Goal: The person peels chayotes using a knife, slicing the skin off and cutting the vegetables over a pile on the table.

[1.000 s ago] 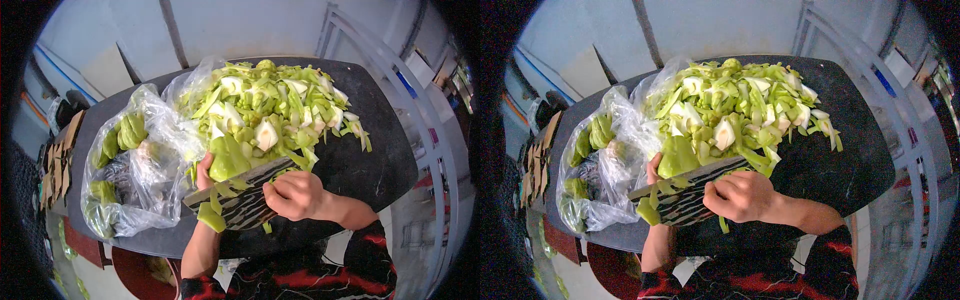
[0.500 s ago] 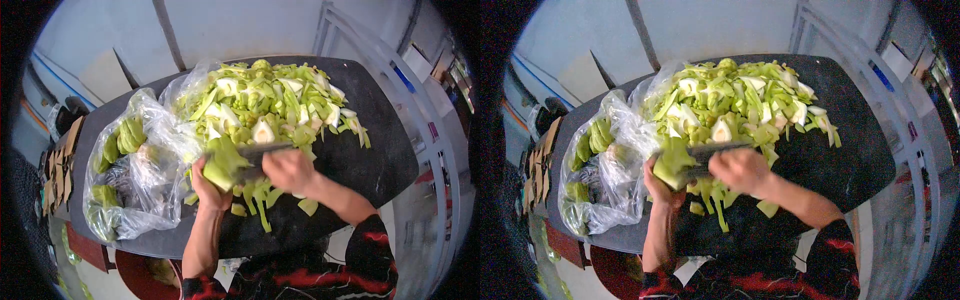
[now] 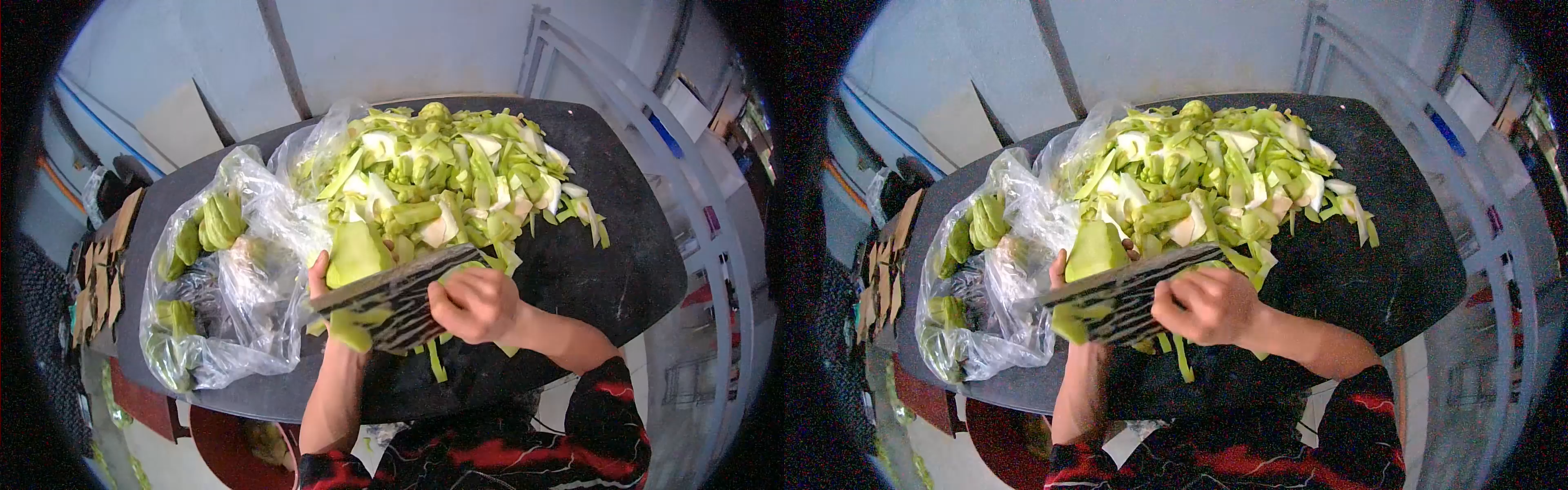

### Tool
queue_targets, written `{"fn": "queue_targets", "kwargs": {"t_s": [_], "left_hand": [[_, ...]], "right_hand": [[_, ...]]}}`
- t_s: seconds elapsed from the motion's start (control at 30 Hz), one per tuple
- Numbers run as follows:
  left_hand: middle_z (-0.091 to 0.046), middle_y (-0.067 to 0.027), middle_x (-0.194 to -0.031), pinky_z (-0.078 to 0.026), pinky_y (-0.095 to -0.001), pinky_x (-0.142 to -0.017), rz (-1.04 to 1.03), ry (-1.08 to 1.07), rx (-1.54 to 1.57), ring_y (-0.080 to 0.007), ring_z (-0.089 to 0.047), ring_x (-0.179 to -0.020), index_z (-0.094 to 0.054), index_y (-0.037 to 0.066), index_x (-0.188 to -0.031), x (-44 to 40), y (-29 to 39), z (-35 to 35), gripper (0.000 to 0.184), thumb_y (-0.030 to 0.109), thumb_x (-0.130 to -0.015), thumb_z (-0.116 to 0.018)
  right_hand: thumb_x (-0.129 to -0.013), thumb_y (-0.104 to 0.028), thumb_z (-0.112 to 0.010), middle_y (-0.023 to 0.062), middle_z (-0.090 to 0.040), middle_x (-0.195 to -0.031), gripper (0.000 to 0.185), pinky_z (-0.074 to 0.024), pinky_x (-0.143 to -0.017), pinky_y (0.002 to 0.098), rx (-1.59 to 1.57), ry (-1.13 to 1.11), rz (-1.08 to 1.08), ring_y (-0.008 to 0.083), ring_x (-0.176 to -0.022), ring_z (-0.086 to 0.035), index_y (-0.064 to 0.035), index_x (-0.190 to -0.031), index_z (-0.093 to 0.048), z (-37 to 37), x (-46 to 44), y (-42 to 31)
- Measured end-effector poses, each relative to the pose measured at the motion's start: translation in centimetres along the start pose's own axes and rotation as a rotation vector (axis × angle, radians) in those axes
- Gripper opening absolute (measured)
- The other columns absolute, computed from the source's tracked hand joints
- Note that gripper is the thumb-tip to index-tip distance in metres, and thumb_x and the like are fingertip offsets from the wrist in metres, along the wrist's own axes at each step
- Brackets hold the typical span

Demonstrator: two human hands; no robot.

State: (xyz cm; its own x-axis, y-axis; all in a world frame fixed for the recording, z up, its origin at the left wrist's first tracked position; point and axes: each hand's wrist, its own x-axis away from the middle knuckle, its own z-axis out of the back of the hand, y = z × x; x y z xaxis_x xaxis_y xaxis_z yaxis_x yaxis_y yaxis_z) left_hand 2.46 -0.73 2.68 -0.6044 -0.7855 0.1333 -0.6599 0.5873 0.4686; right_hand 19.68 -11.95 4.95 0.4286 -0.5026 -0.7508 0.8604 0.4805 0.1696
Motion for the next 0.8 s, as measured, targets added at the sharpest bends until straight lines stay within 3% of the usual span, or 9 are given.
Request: {"fn": "queue_targets", "kwargs": {"t_s": [0.03, 0.13, 0.27, 0.33, 0.43, 0.57, 0.7, 0.77, 0.8], "left_hand": [[-0.061, -0.0215, -0.118, -0.051, -0.0451, -0.09, 0.016, -0.1, 0.042, -0.0328, -0.062, -0.102, -0.053, 0.002, -0.129, -0.1, 0.0, 0.2, 0.066, 0.052, -0.085, -0.049], [-0.061, -0.0217, -0.118, -0.053, -0.0445, -0.089, 0.027, -0.106, 0.091, -0.0326, -0.063, -0.101, -0.053, 0.002, -0.128, 0.2, -0.3, 0.2, 0.065, 0.049, -0.084, -0.052], [-0.062, -0.0163, -0.117, -0.051, -0.045, -0.09, 0.032, -0.043, 0.025, -0.0305, -0.062, -0.102, -0.054, 0.003, -0.126, 0.7, -0.4, 0.0, 0.062, 0.048, -0.084, -0.052], [-0.063, -0.0145, -0.116, -0.05, -0.0447, -0.09, -0.011, 0.021, 0.012, -0.0299, -0.062, -0.102, -0.055, 0.004, -0.125, 0.4, -0.5, -0.1, 0.06, 0.048, -0.083, -0.051], [-0.064, -0.0117, -0.112, -0.047, -0.0434, -0.093, -0.038, 0.033, -0.018, -0.0291, -0.061, -0.103, -0.058, 0.006, -0.121, 0.6, -0.1, -1.0, 0.058, 0.048, -0.082, -0.05], [-0.061, -0.0216, -0.119, -0.052, -0.048, -0.089, -0.057, 0.03, -0.079, -0.0341, -0.062, -0.104, -0.052, -0.001, -0.129, 0.4, -0.2, 0.9, 0.072, 0.054, -0.083, -0.049], [-0.062, -0.0196, -0.116, -0.054, -0.0489, -0.083, 0.0, -0.117, -0.031, -0.0338, -0.064, -0.098, -0.053, 0.0, -0.127, 0.8, -0.2, -0.2, 0.068, 0.053, -0.084, -0.048], [-0.064, -0.0167, -0.112, -0.054, -0.0518, -0.079, -0.072, 0.027, -0.008, -0.0348, -0.064, -0.096, -0.055, 0.003, -0.124, 1.0, -0.5, -0.9, 0.064, 0.053, -0.084, -0.048], [-0.064, -0.0151, -0.109, -0.053, -0.0539, -0.077, -0.032, -0.017, -0.049, -0.0346, -0.063, -0.095, -0.056, 0.007, -0.123, 1.2, -0.4, -0.9, 0.062, 0.053, -0.083, -0.049]], "right_hand": [[-0.073, -0.013, -0.061, 0.0014, -0.048, -0.062, 0.013, -0.0471, -0.047, 0.0269, -0.001, 0.002, -0.003, 0.0144, -0.054, -0.056, -0.0042, -0.081, -0.058, -0.1, -0.1, -0.3], [-0.074, 0.001, -0.063, 0.0021, -0.043, -0.058, 0.014, -0.0452, -0.043, 0.029, -0.028, 0.031, 0.038, 0.0165, -0.048, -0.051, 0.0042, -0.088, -0.058, -0.1, -0.4, -0.8], [-0.073, -0.001, -0.065, 0.0031, -0.045, -0.057, 0.018, -0.0441, -0.041, 0.0303, -0.028, 0.01, 0.03, 0.0181, -0.048, -0.053, 0.0032, -0.09, -0.058, 0.0, -0.2, -0.7], [-0.075, -0.009, -0.061, 0.0022, -0.05, -0.061, 0.012, -0.0488, -0.046, 0.0322, -0.066, -0.061, -0.171, 0.0188, -0.053, -0.059, -0.0043, -0.085, -0.056, -0.6, 0.2, 0.2], [-0.074, -0.006, -0.061, 0.0032, -0.053, -0.06, 0.011, -0.0489, -0.044, 0.0357, -0.12, -0.122, -0.313, 0.0222, -0.051, -0.06, -0.0035, -0.081, -0.053, -1.7, 1.2, 1.9], [-0.072, -0.007, -0.061, 0.0034, -0.053, -0.06, 0.012, -0.0493, -0.044, 0.0351, -0.147, -0.07, -0.227, 0.021, -0.052, -0.061, -0.0045, -0.081, -0.054, 0.6, -0.5, 0.2], [-0.073, -0.008, -0.061, 0.004, -0.054, -0.06, 0.011, -0.0506, -0.045, 0.0352, -0.114, -0.049, -0.103, 0.0197, -0.052, -0.062, -0.0057, -0.08, -0.052, 0.5, -0.2, -0.3], [-0.077, -0.008, -0.062, 0.0055, -0.057, -0.062, 0.012, -0.0519, -0.047, 0.0358, -0.031, -0.188, -0.32, 0.022, -0.055, -0.064, -0.0066, -0.08, -0.05, -1.9, 1.2, 2.3], [-0.079, -0.01, -0.065, 0.0071, -0.059, -0.064, 0.017, -0.053, -0.049, 0.0374, -0.052, -0.154, -0.403, 0.026, -0.058, -0.065, -0.0071, -0.081, -0.049, -2.3, 1.0, 2.9]]}}
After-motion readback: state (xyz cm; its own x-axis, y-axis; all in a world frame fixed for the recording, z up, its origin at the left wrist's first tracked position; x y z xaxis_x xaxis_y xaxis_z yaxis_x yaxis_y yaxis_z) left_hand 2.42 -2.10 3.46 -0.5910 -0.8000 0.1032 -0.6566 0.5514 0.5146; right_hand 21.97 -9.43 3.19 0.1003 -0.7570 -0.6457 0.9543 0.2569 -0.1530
